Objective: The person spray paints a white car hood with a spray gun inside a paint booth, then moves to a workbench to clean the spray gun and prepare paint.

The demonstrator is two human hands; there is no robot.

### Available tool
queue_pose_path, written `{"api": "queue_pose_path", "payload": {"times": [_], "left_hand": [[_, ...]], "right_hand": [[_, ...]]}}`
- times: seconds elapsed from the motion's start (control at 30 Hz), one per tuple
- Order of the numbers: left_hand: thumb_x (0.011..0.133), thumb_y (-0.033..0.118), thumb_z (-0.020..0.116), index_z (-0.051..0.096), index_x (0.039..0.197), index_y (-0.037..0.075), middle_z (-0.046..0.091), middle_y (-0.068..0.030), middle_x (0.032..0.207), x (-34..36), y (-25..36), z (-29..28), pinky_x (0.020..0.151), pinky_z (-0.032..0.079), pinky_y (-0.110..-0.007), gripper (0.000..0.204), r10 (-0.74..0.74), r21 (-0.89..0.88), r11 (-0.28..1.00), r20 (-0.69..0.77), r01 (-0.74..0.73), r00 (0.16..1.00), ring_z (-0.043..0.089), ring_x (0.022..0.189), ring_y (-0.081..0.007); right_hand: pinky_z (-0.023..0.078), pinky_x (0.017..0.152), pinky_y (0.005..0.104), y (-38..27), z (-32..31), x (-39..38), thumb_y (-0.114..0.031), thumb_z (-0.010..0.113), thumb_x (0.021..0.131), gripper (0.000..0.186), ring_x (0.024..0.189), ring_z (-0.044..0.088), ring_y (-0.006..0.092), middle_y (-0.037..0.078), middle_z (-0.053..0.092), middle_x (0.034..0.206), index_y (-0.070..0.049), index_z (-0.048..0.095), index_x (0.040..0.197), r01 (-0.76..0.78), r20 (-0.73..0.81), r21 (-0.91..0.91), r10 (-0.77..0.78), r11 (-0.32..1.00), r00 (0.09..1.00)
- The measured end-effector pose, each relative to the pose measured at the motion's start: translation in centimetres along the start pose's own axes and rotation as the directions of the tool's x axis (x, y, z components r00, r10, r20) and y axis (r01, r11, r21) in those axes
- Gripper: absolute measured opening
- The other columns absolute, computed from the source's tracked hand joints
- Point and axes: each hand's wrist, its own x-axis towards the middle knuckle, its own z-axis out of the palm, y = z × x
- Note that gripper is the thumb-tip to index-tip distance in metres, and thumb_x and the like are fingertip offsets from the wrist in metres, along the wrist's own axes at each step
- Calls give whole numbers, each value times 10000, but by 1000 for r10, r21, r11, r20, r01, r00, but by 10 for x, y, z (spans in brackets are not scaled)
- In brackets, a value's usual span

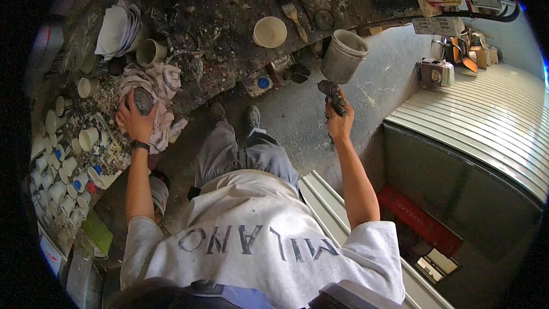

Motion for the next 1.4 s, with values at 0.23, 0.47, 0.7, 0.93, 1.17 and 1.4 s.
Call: {"api": "queue_pose_path", "payload": {"times": [0.23, 0.47, 0.7, 0.93, 1.17, 1.4], "left_hand": [[751, 533, 865, 454, 1475, 170, 412, -168, 1461, 4, -2, -10, 1094, 278, -585, 908, 28, -129, 991, -108, -42, 994, 375, 1333, -405], [760, 540, 857, 434, 1500, 222, 408, -178, 1476, 13, 4, -5, 1079, 251, -602, 910, 10, -127, 992, 16, -7, 1000, 390, 1326, -393], [771, 536, 848, 446, 1509, 206, 428, -139, 1476, 17, 17, -16, 1073, 299, -604, 903, 136, -152, 977, -113, -152, 984, 408, 1330, -375], [916, 487, 728, 419, 1502, 42, 457, -187, 1493, 4, 86, -12, 1113, 366, -530, 798, -198, -919, 363, 85, 154, 976, 437, 1387, -359], [1033, 634, 395, 394, 1478, 24, 534, -172, 1393, 6, 86, -7, 962, 565, -481, 756, 112, -565, -540, 687, 624, 718, 652, 1127, -373], [1019, 608, 482, 130, 1600, 19, 404, -213, 1493, -7, 94, -3, 745, 609, -383, 900, -39, -798, -172, 592, 578, 805, 704, 1003, -313]], "right_hand": [[434, 615, 262, 5, 9, -3, -1, 636, 864, 583, 676, 525, 91, -23, 601, 818, -31, 573, 1443, 126, -26, 60, -125, 990, 992], [439, 612, 260, 0, 8, -12, 6, 608, 824, 630, 664, 533, 100, -11, 597, 788, -57, 570, 1450, 51, -64, 71, -47, 996, 997], [447, 556, 267, -7, 6, -20, 0, 606, 836, 619, 656, 544, 93, -11, 599, 787, -83, 575, 1449, 44, -114, 24, -41, 999, 993], [521, 656, 333, 34, -26, -18, -117, 670, 888, 554, 776, 677, 184, 105, 714, 867, -175, 596, 1434, 94, -27, -308, -108, 947, 994], [530, 861, 512, 66, -41, -4, -227, 627, 894, 505, 1029, 672, 433, 227, 713, 1073, -359, 614, 1381, 83, 131, -795, 36, 601, 991], [547, 907, 499, 35, -23, 22, -217, 580, 908, 473, 1077, 683, 398, 190, 725, 1127, -312, 632, 1369, 71, 161, -942, 257, 329, 953]]}}
